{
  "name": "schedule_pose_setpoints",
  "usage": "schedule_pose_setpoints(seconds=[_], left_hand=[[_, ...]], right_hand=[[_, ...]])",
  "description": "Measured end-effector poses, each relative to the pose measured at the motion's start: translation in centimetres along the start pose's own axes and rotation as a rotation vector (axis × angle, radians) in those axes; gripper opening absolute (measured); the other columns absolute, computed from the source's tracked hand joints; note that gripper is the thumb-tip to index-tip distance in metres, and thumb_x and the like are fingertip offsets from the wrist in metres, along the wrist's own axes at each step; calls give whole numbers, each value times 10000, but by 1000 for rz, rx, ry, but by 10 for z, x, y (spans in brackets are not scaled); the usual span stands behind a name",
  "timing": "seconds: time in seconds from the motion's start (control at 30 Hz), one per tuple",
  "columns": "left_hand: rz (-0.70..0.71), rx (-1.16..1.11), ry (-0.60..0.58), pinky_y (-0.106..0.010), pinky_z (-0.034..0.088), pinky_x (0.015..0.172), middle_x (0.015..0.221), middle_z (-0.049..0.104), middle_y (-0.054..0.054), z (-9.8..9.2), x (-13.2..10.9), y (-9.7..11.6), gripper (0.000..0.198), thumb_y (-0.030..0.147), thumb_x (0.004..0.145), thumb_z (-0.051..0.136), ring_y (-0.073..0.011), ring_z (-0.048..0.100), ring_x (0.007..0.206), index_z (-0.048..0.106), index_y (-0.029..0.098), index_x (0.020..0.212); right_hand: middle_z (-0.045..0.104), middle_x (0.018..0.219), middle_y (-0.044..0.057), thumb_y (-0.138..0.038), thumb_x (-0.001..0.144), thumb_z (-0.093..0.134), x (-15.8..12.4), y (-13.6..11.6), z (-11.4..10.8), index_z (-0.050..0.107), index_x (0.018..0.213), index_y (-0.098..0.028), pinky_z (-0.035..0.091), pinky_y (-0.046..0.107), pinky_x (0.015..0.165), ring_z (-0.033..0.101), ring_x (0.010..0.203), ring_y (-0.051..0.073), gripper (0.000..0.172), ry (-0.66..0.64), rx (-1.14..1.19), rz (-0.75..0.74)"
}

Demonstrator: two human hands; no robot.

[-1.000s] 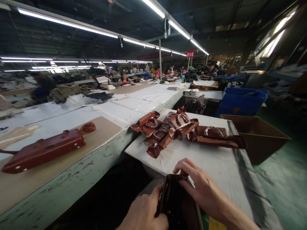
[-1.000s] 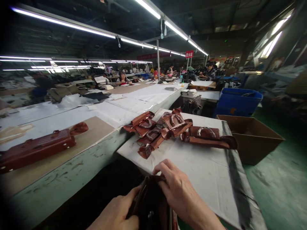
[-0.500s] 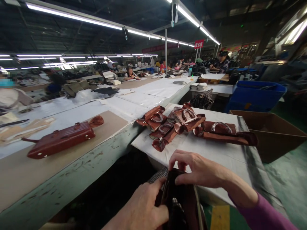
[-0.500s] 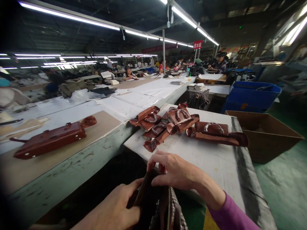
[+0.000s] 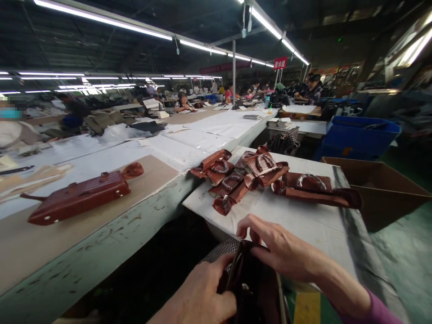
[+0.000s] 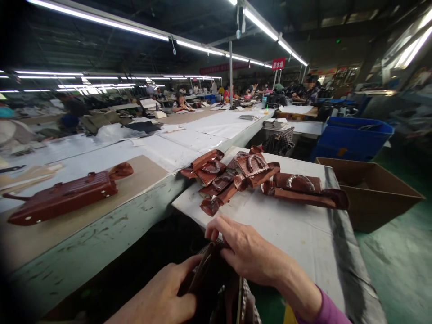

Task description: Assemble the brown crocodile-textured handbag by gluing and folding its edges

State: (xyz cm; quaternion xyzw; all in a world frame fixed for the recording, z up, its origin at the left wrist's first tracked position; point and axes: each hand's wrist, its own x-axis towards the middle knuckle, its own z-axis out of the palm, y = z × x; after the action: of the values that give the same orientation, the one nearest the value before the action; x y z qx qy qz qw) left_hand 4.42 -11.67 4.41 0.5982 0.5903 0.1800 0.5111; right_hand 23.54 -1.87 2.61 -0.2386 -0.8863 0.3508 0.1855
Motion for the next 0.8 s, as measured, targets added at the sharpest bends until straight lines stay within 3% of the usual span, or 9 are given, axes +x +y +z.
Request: schedule_pose_setpoints(seconds=[0.17, 0.33, 0.5, 0.67, 0.8], left_hand=[[33, -34, 12, -231, 435, 651, 849, 700, 40, -1, 1, -10, 269, 203, 774, 589, -185, 609, 770, 700, 217, 1019], [14, -154, -70, -275, 474, 759, 979, 713, 15, -7, 3, -12, 515, 187, 734, 664, -234, 630, 922, 621, 221, 1246], [2, -449, -213, -346, 480, 899, 1095, 695, -17, -12, -1, -12, 673, 156, 696, 724, -254, 617, 1049, 536, 189, 1341], [-7, -497, -119, -374, 438, 988, 1171, 670, -33, -5, -12, -22, 661, 173, 726, 720, -265, 571, 1167, 504, 191, 1351], [-76, -422, -48, -364, 467, 891, 1055, 667, -18, -2, -20, -29, 526, 209, 729, 692, -256, 603, 1040, 562, 205, 1239]], right_hand=[[592, 979, -7, 57, 799, 521, 2, 0, -3, 643, 956, -219, 442, 227, 798, 593, 872, 119, 340, -22, 28, -33], [620, 945, 5, -65, 849, 645, 4, 6, 0, 669, 818, -186, 459, 228, 740, 609, 804, 118, 127, 29, 52, -30], [634, 1173, 39, -86, 845, 660, 7, 11, 5, 655, 792, -173, 466, 264, 876, 623, 992, 150, 102, 80, 177, -23], [708, 1012, 26, -100, 809, 666, 12, 11, 10, 649, 763, -164, 501, 271, 797, 649, 836, 144, 81, 29, 340, 85], [726, 951, 11, -106, 781, 655, 15, 8, 15, 637, 734, -165, 502, 267, 753, 653, 785, 148, 78, 54, 324, 132]])
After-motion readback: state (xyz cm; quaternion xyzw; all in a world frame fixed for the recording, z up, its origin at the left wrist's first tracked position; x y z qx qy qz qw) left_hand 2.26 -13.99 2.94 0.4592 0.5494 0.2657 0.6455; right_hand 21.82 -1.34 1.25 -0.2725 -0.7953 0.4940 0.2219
